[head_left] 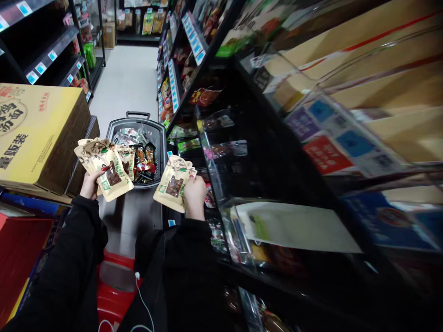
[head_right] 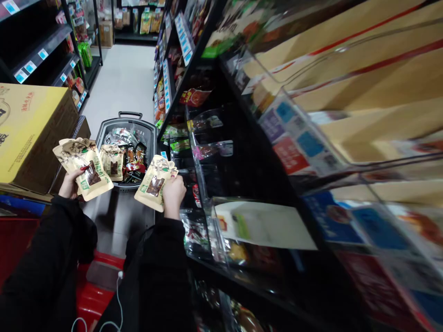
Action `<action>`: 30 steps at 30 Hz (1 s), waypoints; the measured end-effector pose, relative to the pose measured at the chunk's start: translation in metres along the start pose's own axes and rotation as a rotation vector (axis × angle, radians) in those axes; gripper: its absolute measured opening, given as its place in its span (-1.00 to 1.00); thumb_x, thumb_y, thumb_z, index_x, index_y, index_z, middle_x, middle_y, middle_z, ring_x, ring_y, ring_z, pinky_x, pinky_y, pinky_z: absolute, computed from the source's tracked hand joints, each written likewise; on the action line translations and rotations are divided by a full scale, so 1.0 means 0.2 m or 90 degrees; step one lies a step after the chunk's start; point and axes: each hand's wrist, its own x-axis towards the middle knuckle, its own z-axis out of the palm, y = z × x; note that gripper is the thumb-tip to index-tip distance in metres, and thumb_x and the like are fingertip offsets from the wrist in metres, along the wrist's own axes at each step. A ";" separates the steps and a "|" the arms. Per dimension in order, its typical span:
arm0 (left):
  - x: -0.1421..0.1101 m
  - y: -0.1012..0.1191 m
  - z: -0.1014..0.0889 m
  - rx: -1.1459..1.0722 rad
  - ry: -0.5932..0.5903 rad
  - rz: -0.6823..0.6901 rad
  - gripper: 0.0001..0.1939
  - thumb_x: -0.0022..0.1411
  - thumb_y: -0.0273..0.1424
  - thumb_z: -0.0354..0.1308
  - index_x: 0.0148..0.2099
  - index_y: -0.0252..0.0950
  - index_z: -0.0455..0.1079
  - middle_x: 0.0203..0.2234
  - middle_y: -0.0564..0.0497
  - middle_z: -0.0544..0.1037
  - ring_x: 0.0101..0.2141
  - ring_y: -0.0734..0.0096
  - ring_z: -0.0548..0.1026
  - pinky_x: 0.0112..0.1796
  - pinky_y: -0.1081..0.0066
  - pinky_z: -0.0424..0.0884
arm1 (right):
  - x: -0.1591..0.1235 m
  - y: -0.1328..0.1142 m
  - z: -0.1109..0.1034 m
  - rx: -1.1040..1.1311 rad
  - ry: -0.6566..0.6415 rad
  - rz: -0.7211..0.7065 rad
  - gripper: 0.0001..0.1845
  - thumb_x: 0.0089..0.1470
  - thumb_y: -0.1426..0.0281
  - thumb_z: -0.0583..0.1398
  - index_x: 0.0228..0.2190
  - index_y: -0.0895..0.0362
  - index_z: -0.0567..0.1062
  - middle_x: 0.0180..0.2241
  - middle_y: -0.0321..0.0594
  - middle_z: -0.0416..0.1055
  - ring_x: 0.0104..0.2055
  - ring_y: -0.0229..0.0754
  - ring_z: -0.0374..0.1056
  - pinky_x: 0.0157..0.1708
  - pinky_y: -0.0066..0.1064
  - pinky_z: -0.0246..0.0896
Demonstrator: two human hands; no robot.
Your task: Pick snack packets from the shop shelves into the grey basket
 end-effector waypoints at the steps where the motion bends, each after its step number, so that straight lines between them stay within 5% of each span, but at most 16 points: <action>1: 0.00 0.01 0.00 -0.007 0.009 0.005 -0.52 -0.28 -0.47 0.36 -0.18 -0.38 0.47 -0.26 -0.08 0.58 -0.19 0.13 0.52 -0.05 0.22 0.42 | 0.05 -0.01 0.03 -0.052 -0.031 0.033 -0.65 0.17 0.41 -0.08 -0.20 0.31 0.42 -0.26 0.14 0.39 -0.25 -0.04 0.32 -0.28 -0.34 0.12; 10: 0.00 -0.01 -0.01 0.019 0.019 0.010 -0.55 -0.26 -0.47 0.35 -0.20 -0.36 0.48 -0.25 -0.08 0.58 -0.22 0.13 0.53 -0.12 0.22 0.46 | 0.24 -0.17 0.52 -0.066 -0.186 -0.047 -0.66 0.21 0.30 -0.07 -0.11 0.19 0.36 -0.24 0.05 0.40 -0.22 -0.05 0.34 -0.24 -0.34 0.14; 16: 0.01 0.00 -0.04 0.026 0.021 0.007 -0.55 -0.25 -0.45 0.35 -0.19 -0.37 0.47 -0.20 -0.10 0.56 -0.19 0.12 0.52 -0.09 0.21 0.44 | 0.27 -0.17 0.65 -0.024 -0.198 -0.064 -0.70 0.16 0.45 -0.03 -0.09 0.20 0.34 -0.20 0.02 0.41 -0.14 -0.09 0.33 -0.16 -0.37 0.13; 25: 0.00 0.00 -0.02 0.035 0.026 0.010 -0.52 -0.29 -0.44 0.37 -0.20 -0.38 0.48 -0.23 -0.12 0.57 -0.18 0.07 0.51 -0.09 0.20 0.43 | 0.27 -0.21 0.53 0.045 -0.215 -0.025 -0.69 0.02 0.54 0.09 -0.15 0.31 0.40 -0.14 0.11 0.41 -0.08 -0.06 0.33 -0.03 -0.29 0.14; 30: -0.01 -0.01 -0.01 0.045 0.011 -0.011 -0.51 -0.28 -0.43 0.39 -0.19 -0.40 0.48 -0.25 -0.14 0.57 -0.23 0.10 0.53 -0.10 0.17 0.42 | 0.06 -0.40 0.10 0.193 -0.264 -0.103 -0.84 0.03 0.43 0.09 -0.35 0.20 0.43 -0.40 -0.20 0.44 -0.40 -0.27 0.35 -0.34 -0.42 0.26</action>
